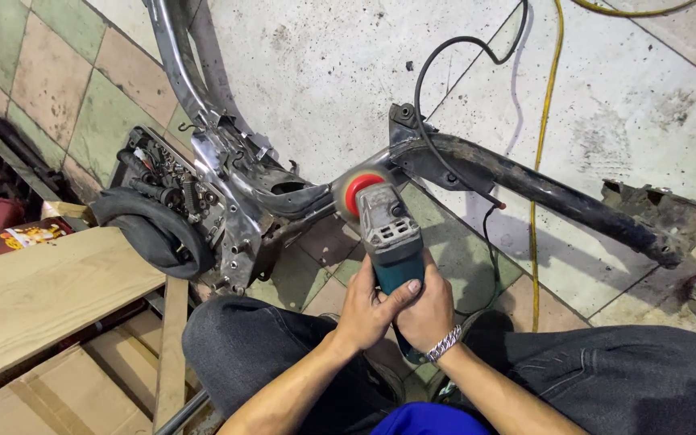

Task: Sanding a motorcycle frame using an angle grinder to prepare the surface

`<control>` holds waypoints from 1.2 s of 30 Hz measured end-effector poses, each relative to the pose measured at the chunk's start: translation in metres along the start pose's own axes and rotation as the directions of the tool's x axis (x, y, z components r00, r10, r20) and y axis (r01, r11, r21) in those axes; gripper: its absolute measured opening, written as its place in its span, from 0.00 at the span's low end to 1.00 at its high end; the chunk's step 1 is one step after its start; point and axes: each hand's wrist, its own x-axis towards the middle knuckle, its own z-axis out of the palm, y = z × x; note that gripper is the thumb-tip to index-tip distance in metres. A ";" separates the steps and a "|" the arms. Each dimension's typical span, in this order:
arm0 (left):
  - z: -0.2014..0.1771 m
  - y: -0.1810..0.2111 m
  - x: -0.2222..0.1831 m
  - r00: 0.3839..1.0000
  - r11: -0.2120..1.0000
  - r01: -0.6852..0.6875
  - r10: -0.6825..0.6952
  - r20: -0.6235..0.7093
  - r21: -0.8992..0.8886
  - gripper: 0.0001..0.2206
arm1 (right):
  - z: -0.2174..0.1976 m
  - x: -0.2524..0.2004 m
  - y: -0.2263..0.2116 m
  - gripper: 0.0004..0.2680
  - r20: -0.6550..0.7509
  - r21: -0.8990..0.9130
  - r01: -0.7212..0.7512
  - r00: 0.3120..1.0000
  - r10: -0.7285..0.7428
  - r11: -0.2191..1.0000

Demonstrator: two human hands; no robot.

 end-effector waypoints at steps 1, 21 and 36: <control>0.001 -0.001 0.000 1.000 1.000 -0.001 0.001 0.001 0.000 0.25 | -0.001 -0.001 -0.006 0.34 -0.001 0.000 0.001 1.000 -0.001 1.000; 0.041 -0.101 0.059 0.980 0.976 0.100 -0.130 0.148 0.195 0.32 | -0.069 0.025 -0.044 0.19 -0.061 0.485 0.004 0.998 0.030 0.875; 0.148 -0.056 0.137 0.931 0.905 0.111 -0.240 0.276 0.410 0.48 | -0.180 -0.010 -0.099 0.14 -0.280 0.691 0.201 0.960 0.000 0.694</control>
